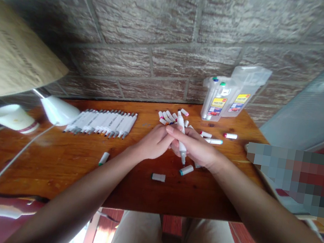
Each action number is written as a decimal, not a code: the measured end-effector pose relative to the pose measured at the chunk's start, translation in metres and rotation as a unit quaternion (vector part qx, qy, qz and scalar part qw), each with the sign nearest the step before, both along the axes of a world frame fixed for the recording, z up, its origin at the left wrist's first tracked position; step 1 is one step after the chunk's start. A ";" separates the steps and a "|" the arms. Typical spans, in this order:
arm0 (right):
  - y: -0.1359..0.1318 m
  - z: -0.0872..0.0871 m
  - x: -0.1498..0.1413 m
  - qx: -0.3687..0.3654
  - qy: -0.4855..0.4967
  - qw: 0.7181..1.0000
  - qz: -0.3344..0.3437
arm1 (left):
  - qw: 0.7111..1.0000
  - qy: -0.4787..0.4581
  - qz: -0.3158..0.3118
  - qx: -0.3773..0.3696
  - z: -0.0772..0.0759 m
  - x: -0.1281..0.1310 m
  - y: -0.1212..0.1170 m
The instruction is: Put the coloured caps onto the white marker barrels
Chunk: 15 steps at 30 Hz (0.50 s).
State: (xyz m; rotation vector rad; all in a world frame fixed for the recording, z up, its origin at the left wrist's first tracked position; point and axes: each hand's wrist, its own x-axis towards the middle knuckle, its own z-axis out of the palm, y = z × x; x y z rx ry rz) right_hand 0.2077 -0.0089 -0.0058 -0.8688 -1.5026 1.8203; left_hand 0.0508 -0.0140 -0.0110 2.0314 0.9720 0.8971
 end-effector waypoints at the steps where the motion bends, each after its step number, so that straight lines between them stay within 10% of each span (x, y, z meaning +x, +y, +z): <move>1: 0.000 0.000 0.000 0.002 0.001 1.000 0.002 | 1.000 0.000 0.000 -0.001 -0.001 0.000 0.000; 15: 0.000 -0.001 0.003 0.024 -0.038 0.999 -0.002 | 1.000 -0.006 -0.015 -0.018 0.000 -0.001 0.000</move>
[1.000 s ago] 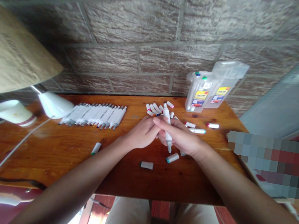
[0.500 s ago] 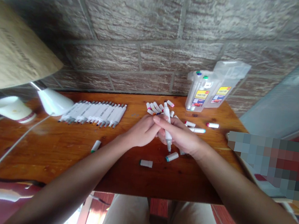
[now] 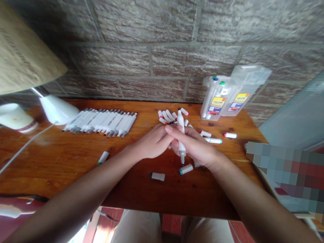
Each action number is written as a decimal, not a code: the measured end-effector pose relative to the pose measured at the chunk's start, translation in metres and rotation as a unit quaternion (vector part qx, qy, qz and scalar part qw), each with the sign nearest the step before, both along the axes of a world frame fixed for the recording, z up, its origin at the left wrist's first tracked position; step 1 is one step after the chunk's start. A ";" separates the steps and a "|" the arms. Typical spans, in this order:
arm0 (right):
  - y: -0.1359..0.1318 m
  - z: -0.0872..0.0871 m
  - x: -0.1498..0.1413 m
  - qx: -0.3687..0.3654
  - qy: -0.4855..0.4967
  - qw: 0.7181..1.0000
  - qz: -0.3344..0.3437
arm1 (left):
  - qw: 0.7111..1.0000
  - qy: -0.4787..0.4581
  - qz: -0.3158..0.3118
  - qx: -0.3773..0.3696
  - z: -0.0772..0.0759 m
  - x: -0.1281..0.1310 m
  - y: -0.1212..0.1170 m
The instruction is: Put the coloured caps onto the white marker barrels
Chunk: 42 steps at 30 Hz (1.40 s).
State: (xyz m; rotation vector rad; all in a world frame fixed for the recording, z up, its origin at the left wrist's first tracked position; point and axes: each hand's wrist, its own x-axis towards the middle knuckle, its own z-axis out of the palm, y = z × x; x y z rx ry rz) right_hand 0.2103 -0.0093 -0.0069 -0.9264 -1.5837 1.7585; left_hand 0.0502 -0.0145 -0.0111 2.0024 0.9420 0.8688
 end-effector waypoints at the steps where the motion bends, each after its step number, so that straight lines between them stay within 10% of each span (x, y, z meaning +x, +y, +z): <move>1: 0.000 0.001 0.000 0.003 -0.002 1.000 0.001 | 1.000 -0.001 -0.002 -0.001 0.000 0.000 0.000; 17: -0.003 0.018 0.007 0.175 -0.114 0.977 0.042 | 0.991 0.117 -0.012 0.057 0.008 -0.008 -0.002; 42: -0.001 0.019 0.008 0.186 -0.164 0.968 0.049 | 0.988 0.148 -0.021 0.040 0.006 -0.011 -0.001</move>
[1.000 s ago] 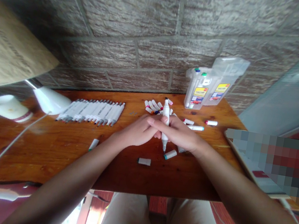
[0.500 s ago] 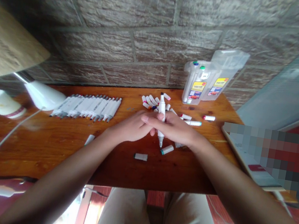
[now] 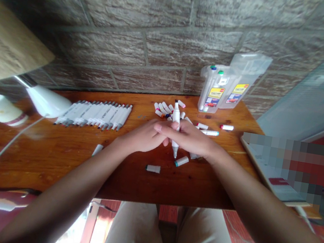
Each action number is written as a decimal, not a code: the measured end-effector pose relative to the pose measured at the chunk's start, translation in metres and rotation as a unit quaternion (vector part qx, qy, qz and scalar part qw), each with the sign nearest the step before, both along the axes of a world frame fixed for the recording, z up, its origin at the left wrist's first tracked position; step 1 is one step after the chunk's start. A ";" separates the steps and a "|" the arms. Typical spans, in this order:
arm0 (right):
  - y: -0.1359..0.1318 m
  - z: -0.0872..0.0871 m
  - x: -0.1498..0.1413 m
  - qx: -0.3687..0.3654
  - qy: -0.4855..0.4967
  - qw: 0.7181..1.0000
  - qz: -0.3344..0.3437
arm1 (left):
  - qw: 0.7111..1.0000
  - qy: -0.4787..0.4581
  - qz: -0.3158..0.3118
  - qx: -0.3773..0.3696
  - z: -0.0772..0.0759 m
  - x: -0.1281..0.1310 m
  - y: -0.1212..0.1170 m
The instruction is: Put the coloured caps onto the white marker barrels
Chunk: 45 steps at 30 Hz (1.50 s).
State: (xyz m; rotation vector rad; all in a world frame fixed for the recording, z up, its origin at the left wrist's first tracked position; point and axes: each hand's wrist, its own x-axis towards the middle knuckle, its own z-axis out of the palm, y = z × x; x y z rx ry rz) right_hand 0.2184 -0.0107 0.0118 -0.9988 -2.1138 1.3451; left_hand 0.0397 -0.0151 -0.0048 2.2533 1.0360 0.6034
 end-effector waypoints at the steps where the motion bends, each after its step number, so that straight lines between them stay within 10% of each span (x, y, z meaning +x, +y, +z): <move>1: 0.000 0.000 0.000 -0.001 0.000 1.000 0.001 | 1.000 0.003 0.002 0.001 0.000 0.000 0.000; 45: -0.002 0.007 0.004 0.054 -0.129 0.990 -0.002 | 0.993 0.110 -0.017 0.045 -0.003 -0.001 0.003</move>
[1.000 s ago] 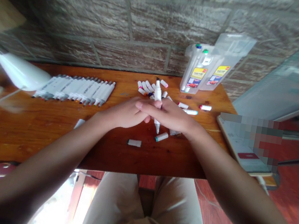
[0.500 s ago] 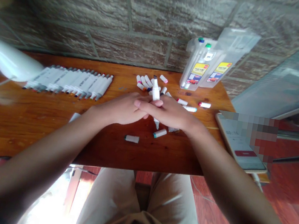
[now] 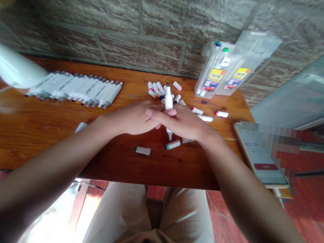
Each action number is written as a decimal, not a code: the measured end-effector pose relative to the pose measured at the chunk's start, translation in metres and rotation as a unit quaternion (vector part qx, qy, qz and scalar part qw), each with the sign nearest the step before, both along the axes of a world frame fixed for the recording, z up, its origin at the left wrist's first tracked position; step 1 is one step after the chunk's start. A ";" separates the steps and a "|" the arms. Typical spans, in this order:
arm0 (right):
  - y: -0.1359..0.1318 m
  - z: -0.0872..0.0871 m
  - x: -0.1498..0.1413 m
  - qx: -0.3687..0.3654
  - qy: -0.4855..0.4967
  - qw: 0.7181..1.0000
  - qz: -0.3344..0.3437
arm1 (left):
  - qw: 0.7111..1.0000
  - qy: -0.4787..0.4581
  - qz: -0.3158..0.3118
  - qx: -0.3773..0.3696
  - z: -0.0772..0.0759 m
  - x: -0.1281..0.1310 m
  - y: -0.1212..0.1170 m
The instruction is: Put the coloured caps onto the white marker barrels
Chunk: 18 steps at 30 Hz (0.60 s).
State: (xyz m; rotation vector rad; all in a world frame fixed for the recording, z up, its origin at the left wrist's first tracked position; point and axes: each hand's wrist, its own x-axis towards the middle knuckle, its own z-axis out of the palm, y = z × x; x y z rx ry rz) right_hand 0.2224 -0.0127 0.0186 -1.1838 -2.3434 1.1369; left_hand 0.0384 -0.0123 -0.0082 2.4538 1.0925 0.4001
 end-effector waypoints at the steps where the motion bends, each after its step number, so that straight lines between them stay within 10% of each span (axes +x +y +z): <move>1: 0.000 0.000 0.000 0.000 0.000 1.000 -0.001 | 1.000 -0.002 -0.001 0.000 0.000 0.000 0.000; 18: 0.003 -0.004 0.000 0.008 0.002 1.000 0.005 | 1.000 0.000 0.002 -0.002 0.001 0.001 -0.001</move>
